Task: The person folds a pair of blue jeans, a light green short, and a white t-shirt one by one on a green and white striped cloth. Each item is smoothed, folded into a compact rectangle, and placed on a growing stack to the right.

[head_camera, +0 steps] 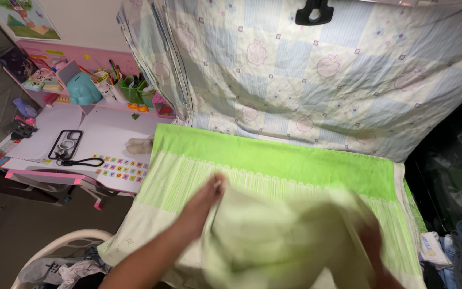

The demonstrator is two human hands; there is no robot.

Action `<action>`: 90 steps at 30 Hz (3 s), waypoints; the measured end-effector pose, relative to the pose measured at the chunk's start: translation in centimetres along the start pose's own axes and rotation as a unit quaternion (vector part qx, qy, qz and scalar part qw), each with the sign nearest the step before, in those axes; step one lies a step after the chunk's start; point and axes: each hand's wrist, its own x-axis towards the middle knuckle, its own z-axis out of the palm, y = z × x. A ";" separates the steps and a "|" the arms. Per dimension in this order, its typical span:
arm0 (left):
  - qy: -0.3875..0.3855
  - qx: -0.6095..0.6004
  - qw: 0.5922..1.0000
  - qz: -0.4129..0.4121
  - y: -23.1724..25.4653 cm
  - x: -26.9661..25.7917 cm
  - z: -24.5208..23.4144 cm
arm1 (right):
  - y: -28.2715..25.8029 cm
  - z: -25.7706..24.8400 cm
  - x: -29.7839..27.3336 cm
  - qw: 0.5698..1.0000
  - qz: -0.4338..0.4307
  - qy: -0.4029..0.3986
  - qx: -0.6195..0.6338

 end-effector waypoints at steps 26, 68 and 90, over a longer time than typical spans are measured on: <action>-0.013 0.656 0.747 0.107 -3.7 9.2 -1.5 | 7.8 0.3 3.0 0.795 -0.084 -0.081 -0.595; 0.204 0.673 0.538 0.466 2.3 4.7 -6.0 | 1.2 1.5 7.2 0.760 -0.292 -0.047 -0.579; -0.170 0.762 0.276 0.560 -2.7 5.7 -6.9 | 1.6 0.9 -0.1 0.513 0.010 -0.123 -0.849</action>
